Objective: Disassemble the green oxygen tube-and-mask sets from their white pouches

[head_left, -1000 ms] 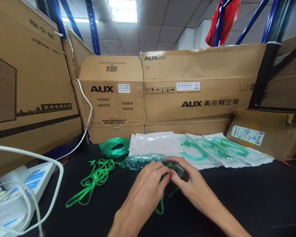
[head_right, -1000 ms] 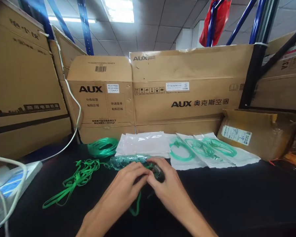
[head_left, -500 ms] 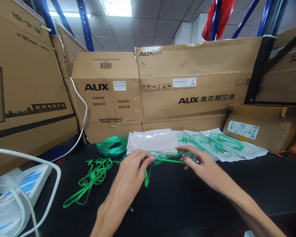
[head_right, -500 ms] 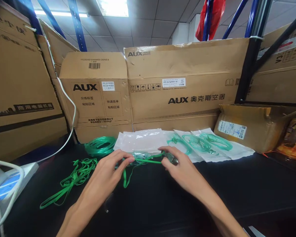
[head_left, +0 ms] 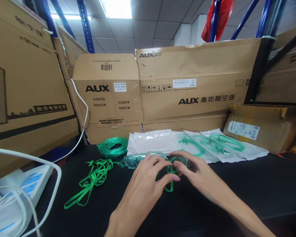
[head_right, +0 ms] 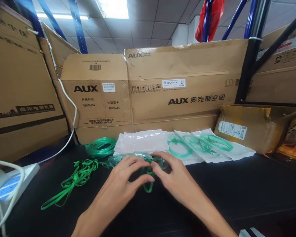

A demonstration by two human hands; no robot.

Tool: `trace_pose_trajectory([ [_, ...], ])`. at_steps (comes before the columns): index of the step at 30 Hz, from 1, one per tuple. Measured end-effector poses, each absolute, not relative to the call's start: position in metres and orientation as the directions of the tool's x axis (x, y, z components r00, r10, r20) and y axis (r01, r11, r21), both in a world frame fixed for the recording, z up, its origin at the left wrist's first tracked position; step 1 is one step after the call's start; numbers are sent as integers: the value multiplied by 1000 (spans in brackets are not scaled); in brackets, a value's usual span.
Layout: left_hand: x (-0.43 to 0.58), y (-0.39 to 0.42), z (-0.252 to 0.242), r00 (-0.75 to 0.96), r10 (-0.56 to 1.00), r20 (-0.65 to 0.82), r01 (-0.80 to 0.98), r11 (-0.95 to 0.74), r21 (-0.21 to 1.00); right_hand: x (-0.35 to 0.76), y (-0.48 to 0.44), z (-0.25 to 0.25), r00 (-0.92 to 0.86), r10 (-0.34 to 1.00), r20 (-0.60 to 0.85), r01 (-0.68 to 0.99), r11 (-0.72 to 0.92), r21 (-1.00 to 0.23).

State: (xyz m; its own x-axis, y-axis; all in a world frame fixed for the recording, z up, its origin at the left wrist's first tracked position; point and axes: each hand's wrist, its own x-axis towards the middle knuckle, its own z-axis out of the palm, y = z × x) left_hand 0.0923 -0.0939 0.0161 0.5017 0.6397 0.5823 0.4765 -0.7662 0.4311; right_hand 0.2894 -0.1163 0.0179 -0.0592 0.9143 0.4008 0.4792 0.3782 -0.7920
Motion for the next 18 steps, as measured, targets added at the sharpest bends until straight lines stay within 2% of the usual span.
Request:
trace_pose_trajectory([
  [7, 89, -91, 17, 541, 609, 581, 457, -792, 404, 288, -121, 20, -71, 918, 391, 465, 377, -801],
  [13, 65, -85, 28, 324, 700, 636, 575, -680, 456, 308, -113, 18, 25, 919, 394, 602, 301, -740],
  [15, 67, -86, 29, 300, 699, 648, 544, -684, 486, 305, -115, 18, 6, 916, 401, 592, 320, -740],
  [18, 80, -89, 23, 358, 671, 649, 455, -732, 506, 292, -121, 19, -47, 898, 438, 520, 396, -756],
])
